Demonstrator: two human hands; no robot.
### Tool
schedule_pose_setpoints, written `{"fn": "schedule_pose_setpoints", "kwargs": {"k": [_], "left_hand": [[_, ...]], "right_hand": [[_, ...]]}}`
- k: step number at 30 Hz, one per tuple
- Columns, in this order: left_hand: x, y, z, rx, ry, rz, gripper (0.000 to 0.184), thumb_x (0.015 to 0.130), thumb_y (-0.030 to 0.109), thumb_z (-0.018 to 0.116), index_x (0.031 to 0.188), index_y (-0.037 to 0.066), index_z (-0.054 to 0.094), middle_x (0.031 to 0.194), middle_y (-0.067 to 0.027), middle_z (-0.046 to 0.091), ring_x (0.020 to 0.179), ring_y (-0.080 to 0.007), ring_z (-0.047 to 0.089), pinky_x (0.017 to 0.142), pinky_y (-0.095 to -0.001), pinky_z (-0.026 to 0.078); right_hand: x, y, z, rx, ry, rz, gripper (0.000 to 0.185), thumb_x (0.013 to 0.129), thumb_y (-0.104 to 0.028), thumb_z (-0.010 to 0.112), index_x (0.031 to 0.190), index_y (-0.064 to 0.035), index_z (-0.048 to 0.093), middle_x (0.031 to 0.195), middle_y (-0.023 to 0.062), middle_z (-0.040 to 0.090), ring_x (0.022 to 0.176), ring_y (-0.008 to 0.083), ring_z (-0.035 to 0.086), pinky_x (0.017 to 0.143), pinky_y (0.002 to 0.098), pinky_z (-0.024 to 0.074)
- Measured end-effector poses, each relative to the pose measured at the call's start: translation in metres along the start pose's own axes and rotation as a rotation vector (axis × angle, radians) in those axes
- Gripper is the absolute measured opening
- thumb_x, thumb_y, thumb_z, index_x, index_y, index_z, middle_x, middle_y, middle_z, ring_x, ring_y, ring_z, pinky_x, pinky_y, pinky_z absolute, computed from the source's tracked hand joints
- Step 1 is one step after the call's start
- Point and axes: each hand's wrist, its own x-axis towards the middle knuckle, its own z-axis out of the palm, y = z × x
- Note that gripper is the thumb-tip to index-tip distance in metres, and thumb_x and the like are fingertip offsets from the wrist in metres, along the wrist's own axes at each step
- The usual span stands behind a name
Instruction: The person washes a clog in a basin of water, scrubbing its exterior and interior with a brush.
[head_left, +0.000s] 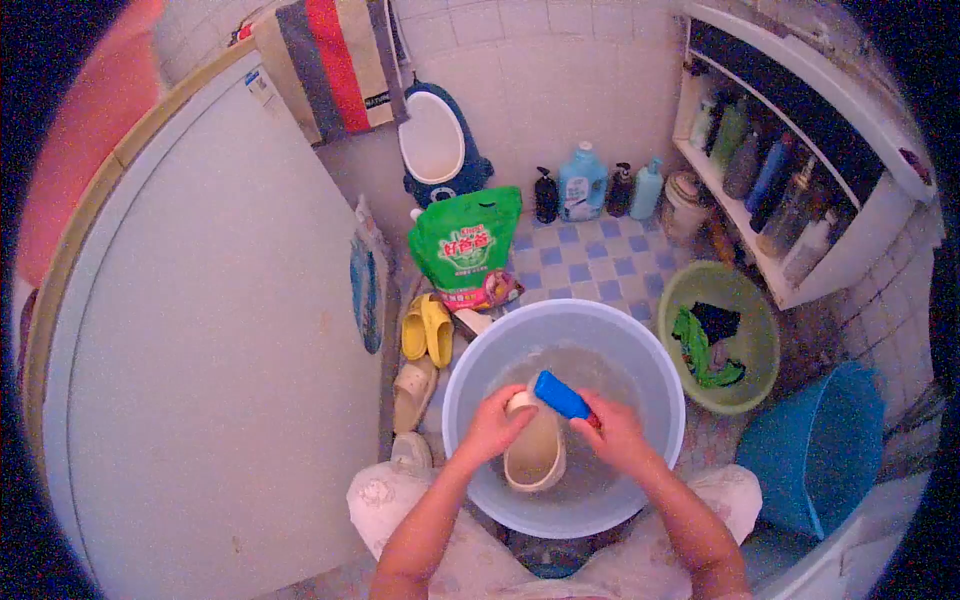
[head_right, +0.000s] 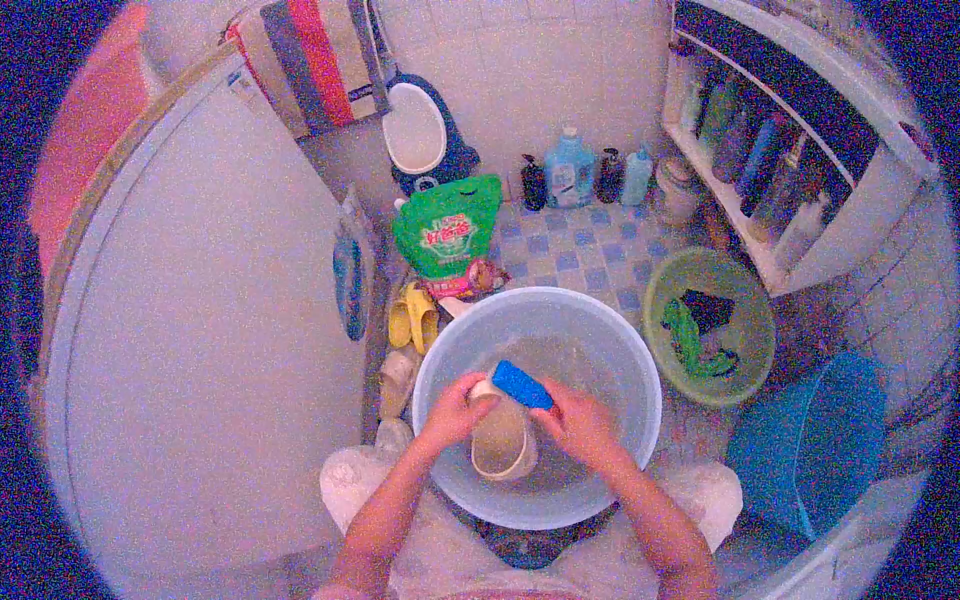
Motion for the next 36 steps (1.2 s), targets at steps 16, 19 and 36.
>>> {"fn": "schedule_pose_setpoints", "kwargs": {"k": [16, 19, 36], "left_hand": [[-0.003, 0.0, 0.012, 0.026, 0.01, -0.008, 0.033, 0.081, 0.014, 0.062, 0.112, 0.005, 0.054, 0.102, -0.0164, 0.062, 0.098, -0.0289, 0.06, 0.085, -0.0366, 0.046], [-0.004, -0.003, 0.021, -0.014, 0.045, 0.005, 0.033, 0.081, 0.015, 0.061, 0.111, 0.005, 0.054, 0.102, -0.0172, 0.062, 0.098, -0.0305, 0.06, 0.085, -0.0372, 0.046], [-0.003, -0.014, 0.029, 0.058, 0.167, 0.035, 0.032, 0.08, 0.014, 0.061, 0.11, 0.005, 0.055, 0.101, -0.0178, 0.061, 0.097, -0.0346, 0.059, 0.084, -0.0395, 0.046]], "right_hand": [[-0.003, 0.003, 0.016, 0.08, -0.004, 0.02, 0.05, 0.087, -0.027, 0.059, 0.128, -0.0054, 0.04, 0.093, 0.0214, 0.062, 0.082, 0.0381, 0.061, 0.071, 0.0444, 0.0478], [-0.004, 0.007, 0.011, 0.09, 0.007, -0.001, 0.05, 0.085, -0.025, 0.061, 0.127, -0.005, 0.042, 0.091, 0.0204, 0.062, 0.079, 0.035, 0.062, 0.07, 0.0423, 0.0484], [-0.004, 0.009, -0.004, -0.018, 0.016, -0.104, 0.051, 0.077, -0.022, 0.068, 0.123, -0.0103, 0.05, 0.096, 0.015, 0.062, 0.08, 0.0299, 0.063, 0.073, 0.0391, 0.0502]]}}
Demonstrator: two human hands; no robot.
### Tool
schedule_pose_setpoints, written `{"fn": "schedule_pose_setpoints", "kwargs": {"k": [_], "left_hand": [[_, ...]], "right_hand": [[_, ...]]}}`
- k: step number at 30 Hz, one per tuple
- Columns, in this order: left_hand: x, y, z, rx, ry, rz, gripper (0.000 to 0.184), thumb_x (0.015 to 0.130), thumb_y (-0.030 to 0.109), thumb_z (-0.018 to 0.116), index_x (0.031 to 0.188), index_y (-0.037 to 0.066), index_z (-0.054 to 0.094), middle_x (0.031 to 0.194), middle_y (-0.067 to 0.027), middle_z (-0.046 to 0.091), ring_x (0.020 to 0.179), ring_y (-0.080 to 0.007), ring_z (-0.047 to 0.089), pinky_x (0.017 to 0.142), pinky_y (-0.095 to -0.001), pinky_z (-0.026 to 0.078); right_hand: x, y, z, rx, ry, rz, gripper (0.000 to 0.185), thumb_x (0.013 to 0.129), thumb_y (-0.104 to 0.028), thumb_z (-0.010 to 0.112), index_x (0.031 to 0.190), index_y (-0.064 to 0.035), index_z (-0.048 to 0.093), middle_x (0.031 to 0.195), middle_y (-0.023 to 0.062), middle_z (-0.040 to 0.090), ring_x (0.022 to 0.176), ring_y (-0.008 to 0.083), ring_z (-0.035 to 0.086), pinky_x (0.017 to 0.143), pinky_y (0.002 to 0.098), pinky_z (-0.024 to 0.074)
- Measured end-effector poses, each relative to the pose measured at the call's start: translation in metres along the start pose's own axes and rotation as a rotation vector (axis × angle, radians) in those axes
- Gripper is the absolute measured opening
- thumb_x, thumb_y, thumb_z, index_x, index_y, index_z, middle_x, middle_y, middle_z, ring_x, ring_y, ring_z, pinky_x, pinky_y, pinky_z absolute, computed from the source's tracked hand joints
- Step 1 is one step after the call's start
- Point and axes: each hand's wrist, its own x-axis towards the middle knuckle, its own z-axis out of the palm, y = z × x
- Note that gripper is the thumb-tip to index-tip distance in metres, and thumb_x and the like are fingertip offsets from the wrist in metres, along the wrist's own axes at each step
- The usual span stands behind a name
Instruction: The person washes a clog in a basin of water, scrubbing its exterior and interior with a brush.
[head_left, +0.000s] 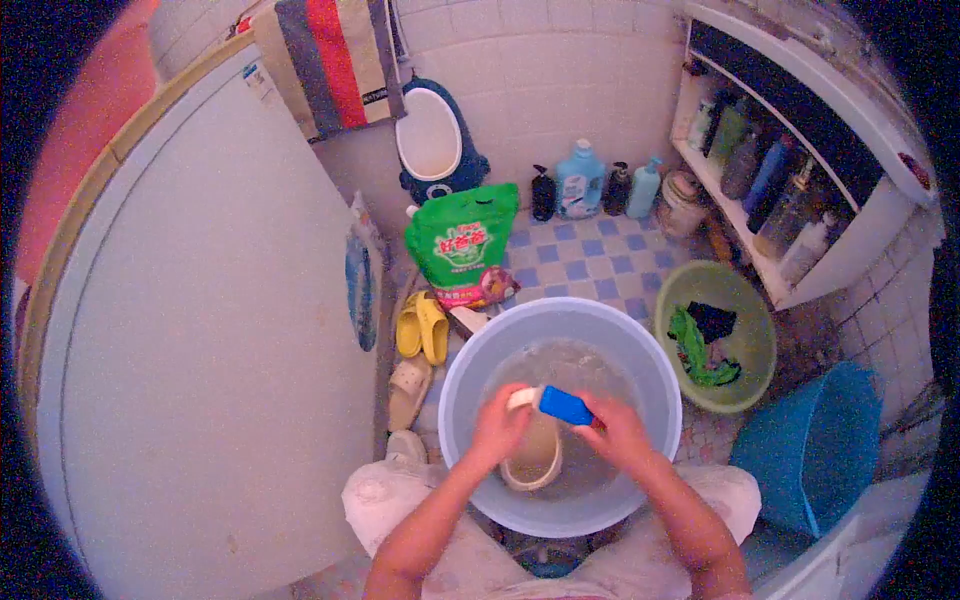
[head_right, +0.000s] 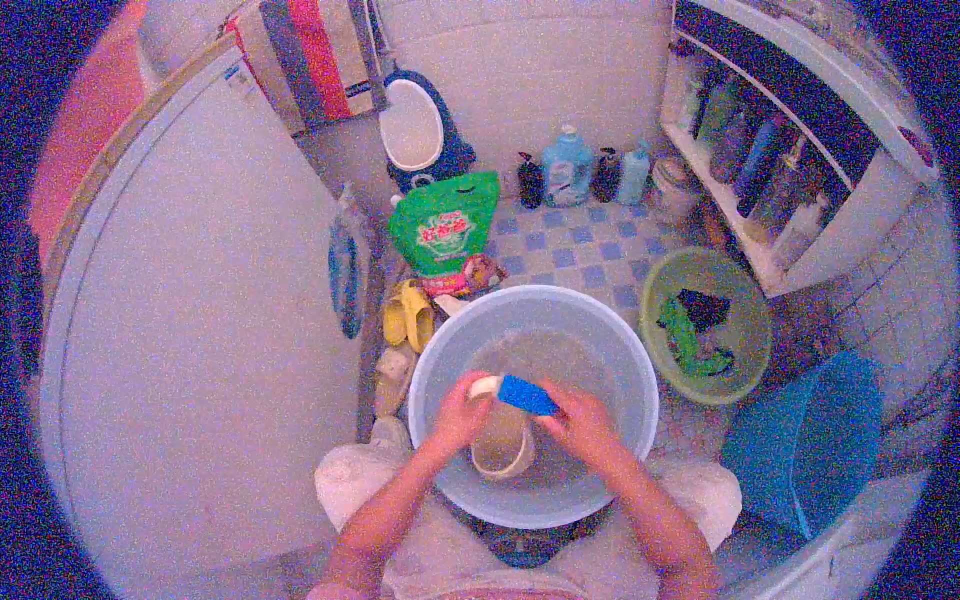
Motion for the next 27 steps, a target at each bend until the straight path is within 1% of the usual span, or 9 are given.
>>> {"fn": "schedule_pose_setpoints", "kwargs": {"k": [3, 6, 9, 11, 15, 17, 20, 24, 27], "left_hand": [[0.0, -0.007, 0.001, -0.14, 0.008, -0.006, 0.032, 0.08, 0.015, 0.062, 0.109, 0.005, 0.055, 0.098, -0.0181, 0.061, 0.095, -0.036, 0.059, 0.082, -0.0411, 0.046], [-0.003, 0.019, -0.001, 0.002, -0.051, 0.013, 0.031, 0.08, 0.016, 0.062, 0.107, 0.005, 0.055, 0.096, -0.0186, 0.061, 0.094, -0.037, 0.059, 0.081, -0.0418, 0.046], [-0.008, 0.019, 0.007, 0.067, -0.101, 0.001, 0.031, 0.079, 0.016, 0.062, 0.107, 0.004, 0.055, 0.096, -0.0191, 0.061, 0.094, -0.0369, 0.058, 0.081, -0.0415, 0.046], [-0.008, 0.017, 0.007, -0.006, -0.097, 0.093, 0.031, 0.079, 0.015, 0.062, 0.108, 0.005, 0.055, 0.099, -0.0188, 0.06, 0.096, -0.0348, 0.058, 0.082, -0.0407, 0.046], [-0.005, 0.005, 0.0, -0.062, -0.055, -0.013, 0.032, 0.079, 0.013, 0.061, 0.109, 0.005, 0.055, 0.103, -0.0174, 0.06, 0.099, -0.0322, 0.058, 0.084, -0.0398, 0.045], [-0.002, -0.014, -0.002, -0.131, -0.045, 0.019, 0.033, 0.079, 0.013, 0.061, 0.11, 0.005, 0.054, 0.104, -0.0162, 0.06, 0.099, -0.0309, 0.059, 0.085, -0.0394, 0.045], [-0.008, 0.025, -0.007, 0.01, -0.094, -0.003, 0.032, 0.079, 0.013, 0.062, 0.109, 0.004, 0.055, 0.101, -0.0161, 0.061, 0.097, -0.0311, 0.06, 0.084, -0.0393, 0.045], [-0.013, 0.033, 0.004, 0.011, -0.162, 0.001, 0.032, 0.079, 0.015, 0.063, 0.108, 0.005, 0.056, 0.099, -0.0167, 0.062, 0.094, -0.0315, 0.06, 0.082, -0.0395, 0.046], [-0.008, 0.018, 0.012, 0.07, -0.093, -0.017, 0.033, 0.079, 0.015, 0.065, 0.109, 0.005, 0.056, 0.098, -0.0172, 0.062, 0.094, -0.0319, 0.061, 0.081, -0.0395, 0.047]], "right_hand": [[-0.011, 0.02, 0.003, 0.003, -0.05, -0.021, 0.052, 0.081, -0.027, 0.063, 0.128, -0.008, 0.048, 0.101, 0.0183, 0.063, 0.087, 0.0355, 0.062, 0.077, 0.0433, 0.0491], [-0.01, 0.014, 0.0, -0.015, -0.072, 0.049, 0.055, 0.081, -0.029, 0.064, 0.129, -0.009, 0.047, 0.101, 0.019, 0.063, 0.088, 0.0358, 0.062, 0.078, 0.0433, 0.0488], [0.002, -0.001, -0.003, 0.088, 0.026, 0.07, 0.055, 0.078, -0.021, 0.066, 0.128, -0.0099, 0.048, 0.102, 0.0177, 0.062, 0.084, 0.031, 0.063, 0.075, 0.0376, 0.0503], [0.008, 0.001, -0.004, 0.012, 0.107, -0.104, 0.053, 0.078, -0.021, 0.067, 0.127, -0.0091, 0.049, 0.104, 0.0169, 0.062, 0.083, 0.0301, 0.064, 0.074, 0.0366, 0.0506], [-0.009, 0.02, -0.004, -0.014, -0.012, -0.034, 0.053, 0.077, -0.022, 0.068, 0.126, -0.0084, 0.05, 0.104, 0.016, 0.062, 0.083, 0.0295, 0.064, 0.073, 0.0367, 0.0508], [-0.019, 0.033, 0.001, 0.037, -0.059, 0.044, 0.053, 0.08, -0.032, 0.065, 0.127, -0.0119, 0.05, 0.103, 0.0163, 0.063, 0.085, 0.0313, 0.063, 0.078, 0.0413, 0.0489], [-0.017, 0.014, -0.007, 0.062, -0.026, 0.09, 0.053, 0.08, -0.032, 0.066, 0.127, -0.0127, 0.05, 0.103, 0.0158, 0.063, 0.085, 0.0294, 0.063, 0.077, 0.0403, 0.0491], [0.001, -0.009, -0.018, 0.031, 0.023, -0.018, 0.053, 0.08, -0.031, 0.066, 0.128, -0.0132, 0.05, 0.102, 0.0156, 0.064, 0.083, 0.0286, 0.064, 0.076, 0.0392, 0.0497], [0.004, 0.003, -0.013, -0.053, 0.077, -0.1, 0.051, 0.076, -0.027, 0.069, 0.123, -0.013, 0.053, 0.087, 0.0133, 0.063, 0.073, 0.0271, 0.062, 0.066, 0.0348, 0.0498]]}}
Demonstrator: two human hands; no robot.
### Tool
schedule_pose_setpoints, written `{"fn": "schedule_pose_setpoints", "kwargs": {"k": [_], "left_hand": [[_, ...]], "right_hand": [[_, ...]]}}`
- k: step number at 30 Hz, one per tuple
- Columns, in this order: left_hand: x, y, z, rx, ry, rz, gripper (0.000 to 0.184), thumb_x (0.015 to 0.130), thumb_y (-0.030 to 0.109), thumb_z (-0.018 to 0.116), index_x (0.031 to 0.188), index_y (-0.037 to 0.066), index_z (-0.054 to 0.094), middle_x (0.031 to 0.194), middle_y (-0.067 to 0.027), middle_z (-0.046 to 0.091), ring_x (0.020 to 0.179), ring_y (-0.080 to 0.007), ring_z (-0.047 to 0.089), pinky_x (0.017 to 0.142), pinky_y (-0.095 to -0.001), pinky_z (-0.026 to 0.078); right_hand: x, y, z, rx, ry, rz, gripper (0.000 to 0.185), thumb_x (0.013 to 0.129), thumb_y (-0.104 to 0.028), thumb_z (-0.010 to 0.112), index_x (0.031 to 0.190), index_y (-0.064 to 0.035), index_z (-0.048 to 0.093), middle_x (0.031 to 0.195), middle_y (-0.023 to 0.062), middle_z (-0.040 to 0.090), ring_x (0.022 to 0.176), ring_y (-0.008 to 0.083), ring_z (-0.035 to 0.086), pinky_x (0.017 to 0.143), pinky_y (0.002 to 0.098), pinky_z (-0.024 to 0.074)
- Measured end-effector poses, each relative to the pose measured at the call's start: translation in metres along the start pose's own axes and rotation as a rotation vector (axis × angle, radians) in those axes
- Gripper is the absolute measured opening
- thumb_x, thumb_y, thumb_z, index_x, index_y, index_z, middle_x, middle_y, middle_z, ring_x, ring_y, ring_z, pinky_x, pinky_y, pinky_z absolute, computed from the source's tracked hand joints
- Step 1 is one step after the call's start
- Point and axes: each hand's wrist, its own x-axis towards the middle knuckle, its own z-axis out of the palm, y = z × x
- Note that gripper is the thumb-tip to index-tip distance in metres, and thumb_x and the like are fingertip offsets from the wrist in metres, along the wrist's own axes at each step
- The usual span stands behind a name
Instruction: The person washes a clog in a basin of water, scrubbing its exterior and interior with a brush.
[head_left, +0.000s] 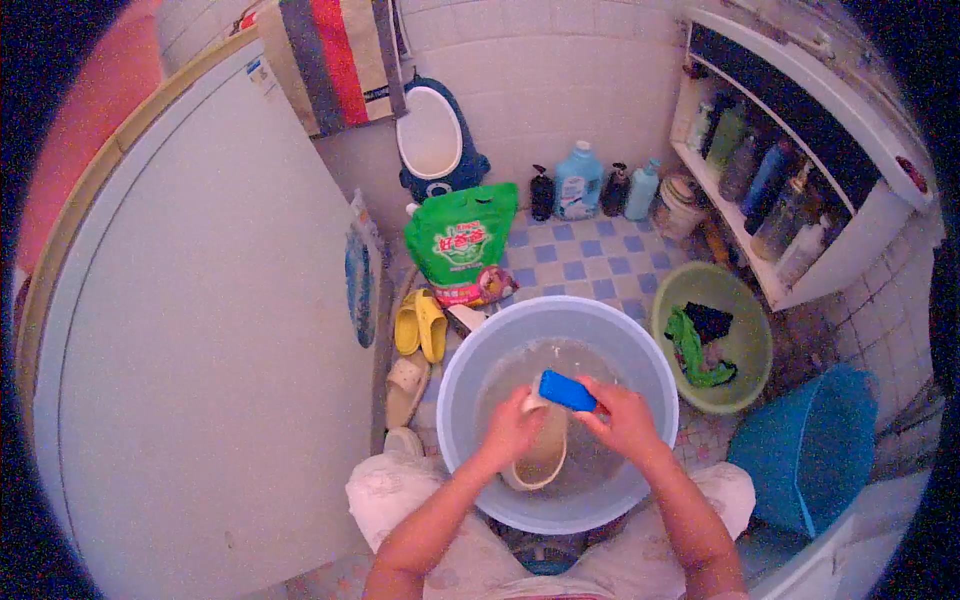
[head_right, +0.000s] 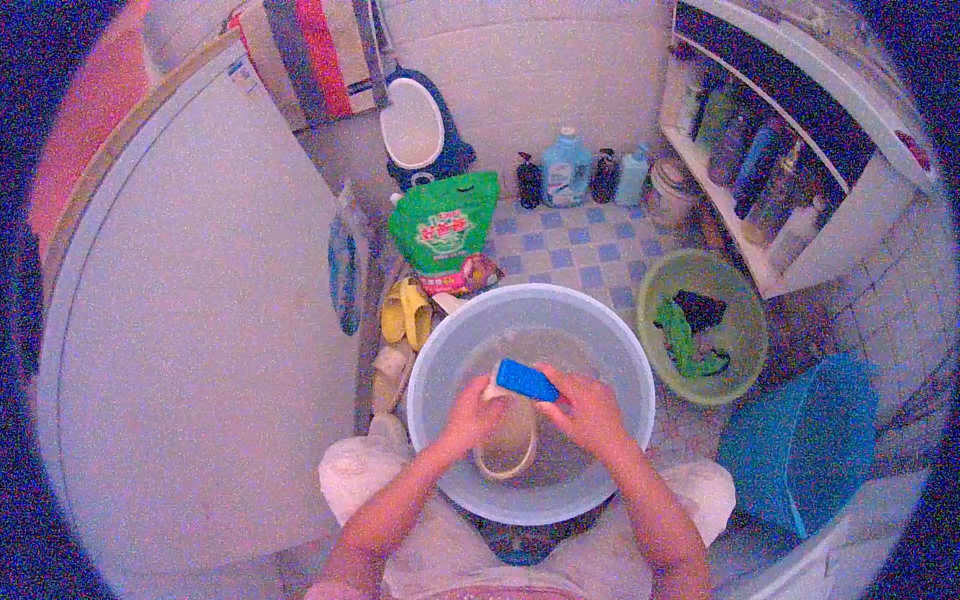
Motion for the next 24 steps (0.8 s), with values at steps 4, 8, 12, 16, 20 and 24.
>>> {"fn": "schedule_pose_setpoints", "kwargs": {"k": [4, 8, 12, 16, 20, 24], "left_hand": [[0.004, -0.014, -0.007, -0.163, 0.075, 0.031, 0.033, 0.077, 0.017, 0.067, 0.106, 0.006, 0.059, 0.096, -0.0166, 0.064, 0.089, -0.0319, 0.062, 0.077, -0.0388, 0.049], [0.001, 0.007, -0.009, 0.009, 0.087, 0.1, 0.03, 0.075, 0.017, 0.07, 0.1, 0.005, 0.062, 0.092, -0.0148, 0.065, 0.084, -0.0309, 0.064, 0.074, -0.037, 0.05], [0.002, 0.015, -0.006, 0.064, -0.035, 0.054, 0.031, 0.074, 0.016, 0.07, 0.101, 0.005, 0.063, 0.091, -0.0137, 0.066, 0.083, -0.0291, 0.064, 0.075, -0.0359, 0.05], [0.004, 0.0, -0.01, -0.091, 0.049, 0.03, 0.032, 0.074, 0.017, 0.07, 0.103, 0.005, 0.064, 0.092, -0.0134, 0.067, 0.084, -0.0266, 0.065, 0.075, -0.0351, 0.05], [-0.003, 0.016, -0.011, -0.114, -0.023, 0.087, 0.032, 0.073, 0.017, 0.071, 0.103, 0.006, 0.065, 0.092, -0.0139, 0.067, 0.084, -0.0258, 0.066, 0.074, -0.0349, 0.05], [-0.002, 0.034, -0.002, 0.028, -0.157, -0.025, 0.031, 0.073, 0.018, 0.072, 0.101, 0.006, 0.066, 0.092, -0.0141, 0.067, 0.085, -0.0248, 0.066, 0.075, -0.034, 0.05]], "right_hand": [[-0.019, 0.022, 0.008, 0.089, -0.039, 0.068, 0.054, 0.075, -0.026, 0.071, 0.124, -0.0122, 0.054, 0.092, 0.0141, 0.064, 0.071, 0.0271, 0.062, 0.067, 0.035, 0.0502], [-0.013, 0.007, 0.004, 0.161, -0.014, 0.161, 0.053, 0.074, -0.027, 0.071, 0.123, -0.0132, 0.055, 0.09, 0.0131, 0.065, 0.074, 0.0265, 0.063, 0.066, 0.0381, 0.0496], [-0.002, 0.004, -0.003, 0.081, 0.049, 0.031, 0.052, 0.074, -0.026, 0.071, 0.123, -0.0147, 0.056, 0.09, 0.0127, 0.065, 0.073, 0.0272, 0.063, 0.067, 0.0381, 0.0495], [-0.01, 0.026, -0.009, 0.138, -0.085, 0.098, 0.051, 0.076, -0.029, 0.069, 0.123, -0.016, 0.055, 0.093, 0.0134, 0.065, 0.078, 0.0284, 0.062, 0.071, 0.0392, 0.0491], [-0.021, 0.038, -0.012, 0.097, -0.114, 0.116, 0.053, 0.077, -0.034, 0.067, 0.125, -0.0175, 0.053, 0.1, 0.0125, 0.064, 0.084, 0.0289, 0.061, 0.08, 0.042, 0.0461], [-0.005, 0.008, -0.02, -0.108, -0.002, -0.063, 0.056, 0.075, -0.029, 0.07, 0.127, -0.0165, 0.052, 0.099, 0.0085, 0.064, 0.079, 0.0221, 0.062, 0.087, 0.0395, 0.0402]]}}
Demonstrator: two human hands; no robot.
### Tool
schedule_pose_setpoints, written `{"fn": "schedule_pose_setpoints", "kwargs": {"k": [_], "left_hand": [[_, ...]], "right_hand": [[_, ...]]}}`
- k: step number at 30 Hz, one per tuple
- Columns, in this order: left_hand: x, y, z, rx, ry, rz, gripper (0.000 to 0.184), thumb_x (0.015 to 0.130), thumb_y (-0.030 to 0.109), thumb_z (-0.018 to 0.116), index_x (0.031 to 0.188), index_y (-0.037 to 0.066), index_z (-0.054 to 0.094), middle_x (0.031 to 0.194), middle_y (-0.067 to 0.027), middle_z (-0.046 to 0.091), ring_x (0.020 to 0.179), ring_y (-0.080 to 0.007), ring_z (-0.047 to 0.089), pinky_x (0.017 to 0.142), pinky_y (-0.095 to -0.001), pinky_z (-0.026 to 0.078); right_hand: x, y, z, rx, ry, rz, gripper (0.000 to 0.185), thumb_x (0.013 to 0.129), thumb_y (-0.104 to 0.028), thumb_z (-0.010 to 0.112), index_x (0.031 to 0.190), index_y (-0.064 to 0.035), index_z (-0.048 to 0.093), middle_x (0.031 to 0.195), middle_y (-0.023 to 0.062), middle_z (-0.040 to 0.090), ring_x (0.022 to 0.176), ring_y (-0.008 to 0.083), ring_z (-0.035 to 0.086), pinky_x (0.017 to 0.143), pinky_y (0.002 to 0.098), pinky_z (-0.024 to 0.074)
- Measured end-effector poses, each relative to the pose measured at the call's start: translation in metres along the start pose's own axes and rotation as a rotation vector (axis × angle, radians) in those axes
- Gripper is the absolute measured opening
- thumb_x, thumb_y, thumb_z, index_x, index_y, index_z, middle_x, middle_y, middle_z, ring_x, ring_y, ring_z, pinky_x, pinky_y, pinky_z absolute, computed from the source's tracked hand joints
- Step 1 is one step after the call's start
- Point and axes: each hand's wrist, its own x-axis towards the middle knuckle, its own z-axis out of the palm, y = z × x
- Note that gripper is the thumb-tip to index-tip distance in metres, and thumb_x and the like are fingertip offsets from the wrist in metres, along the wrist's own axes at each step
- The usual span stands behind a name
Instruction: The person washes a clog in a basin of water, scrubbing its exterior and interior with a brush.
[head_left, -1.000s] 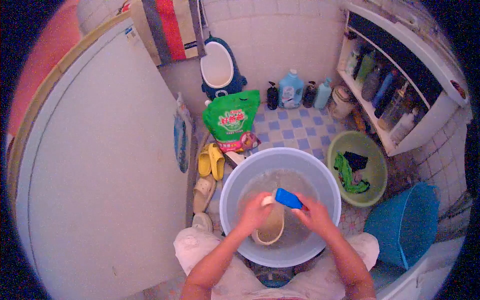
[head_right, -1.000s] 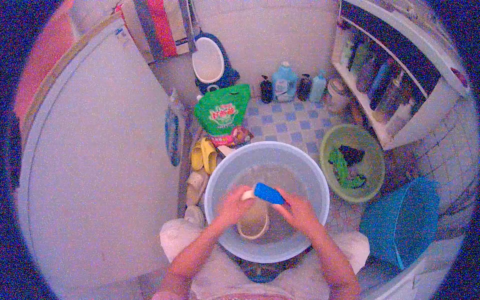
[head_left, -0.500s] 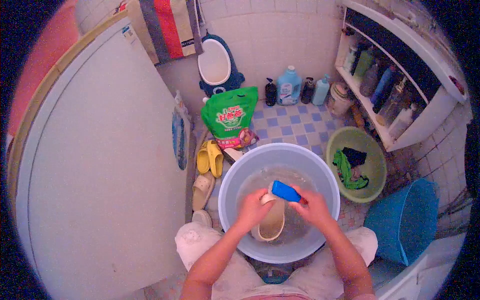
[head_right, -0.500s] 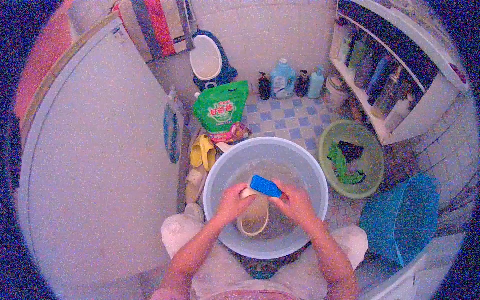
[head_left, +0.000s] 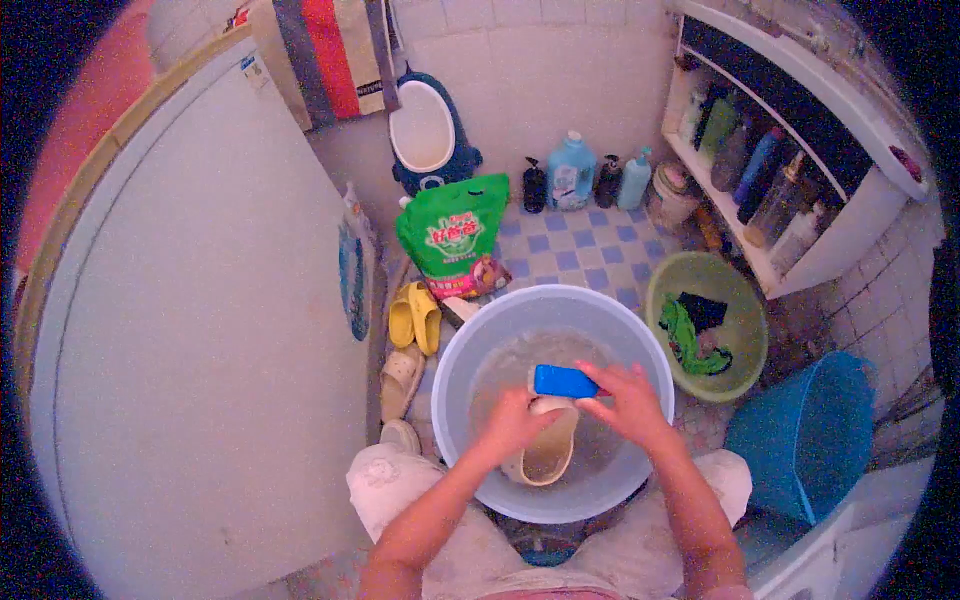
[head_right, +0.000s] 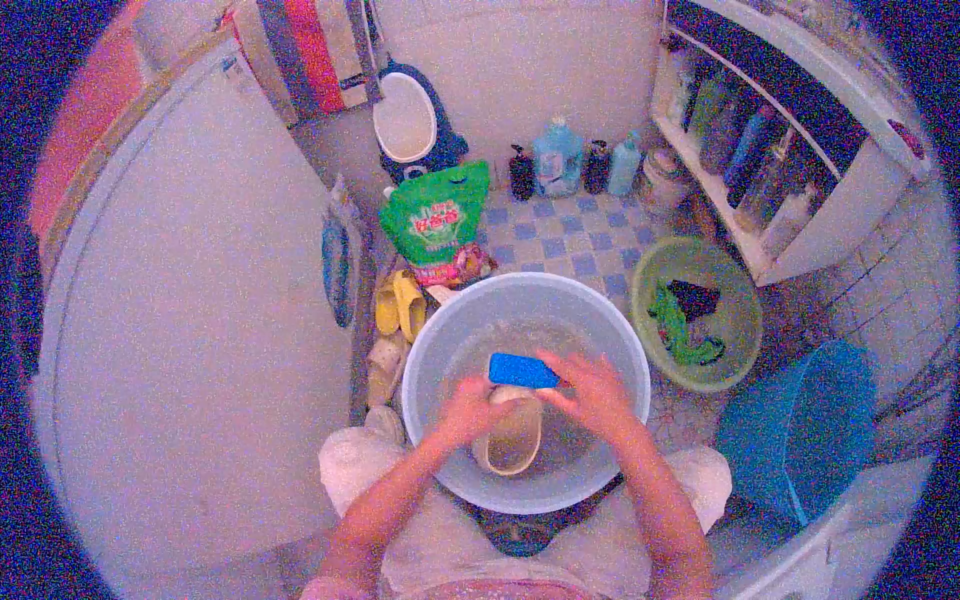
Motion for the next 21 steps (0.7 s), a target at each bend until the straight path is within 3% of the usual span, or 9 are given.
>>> {"fn": "schedule_pose_setpoints", "kwargs": {"k": [3, 5, 9, 14, 18, 21], "left_hand": [[0.003, -0.01, 0.004, 0.051, -0.018, -0.02, 0.032, 0.073, 0.019, 0.073, 0.1, 0.005, 0.066, 0.091, -0.0145, 0.067, 0.084, -0.024, 0.066, 0.075, -0.0336, 0.05], [0.003, -0.029, 0.007, -0.127, 0.158, 0.087, 0.032, 0.071, 0.021, 0.074, 0.098, 0.003, 0.066, 0.091, -0.0154, 0.067, 0.083, -0.0249, 0.066, 0.074, -0.0339, 0.05], [-0.001, -0.028, -0.001, -0.238, 0.119, 0.045, 0.033, 0.071, 0.022, 0.074, 0.097, 0.004, 0.067, 0.091, -0.0157, 0.067, 0.082, -0.0251, 0.066, 0.073, -0.0345, 0.051], [0.0, -0.003, -0.002, 0.039, -0.032, 0.006, 0.034, 0.071, 0.021, 0.075, 0.099, 0.005, 0.067, 0.091, -0.0129, 0.067, 0.083, -0.0223, 0.066, 0.074, -0.0341, 0.05], [0.0, -0.015, 0.0, -0.054, 0.028, 0.007, 0.033, 0.071, 0.021, 0.074, 0.099, 0.005, 0.067, 0.091, -0.0124, 0.068, 0.082, -0.0229, 0.066, 0.073, -0.0341, 0.05], [0.002, -0.033, -0.004, -0.183, 0.128, 0.017, 0.031, 0.071, 0.02, 0.074, 0.097, 0.006, 0.067, 0.09, -0.0122, 0.068, 0.082, -0.0226, 0.066, 0.073, -0.0342, 0.05]], "right_hand": [[0.003, 0.0, -0.005, -0.04, -0.051, 0.001, 0.055, 0.076, -0.032, 0.069, 0.126, -0.0176, 0.053, 0.096, 0.0073, 0.063, 0.081, 0.0207, 0.062, 0.089, 0.0397, 0.0353], [0.0, 0.007, -0.004, -0.014, -0.015, -0.041, 0.054, 0.075, -0.032, 0.069, 0.125, -0.0183, 0.053, 0.091, 0.0067, 0.063, 0.082, 0.0212, 0.061, 0.084, 0.0376, 0.0375], [-0.014, 0.021, 0.003, 0.007, -0.11, 0.086, 0.054, 0.075, -0.033, 0.069, 0.125, -0.0188, 0.054, 0.09, 0.006, 0.064, 0.08, 0.0217, 0.061, 0.083, 0.0373, 0.0379], [0.002, 0.003, 0.007, -0.113, 0.002, -0.043, 0.057, 0.072, -0.034, 0.07, 0.124, -0.0202, 0.054, 0.087, 0.005, 0.064, 0.078, 0.0219, 0.061, 0.08, 0.0371, 0.04], [0.003, 0.001, 0.002, -0.061, 0.044, -0.083, 0.056, 0.072, -0.034, 0.071, 0.123, -0.0192, 0.055, 0.087, 0.0045, 0.064, 0.078, 0.0209, 0.061, 0.08, 0.0369, 0.0405], [-0.008, 0.014, -0.002, 0.066, -0.072, 0.083, 0.053, 0.073, -0.034, 0.071, 0.121, -0.0179, 0.057, 0.088, 0.0036, 0.064, 0.079, 0.0201, 0.061, 0.081, 0.0367, 0.0403]]}}
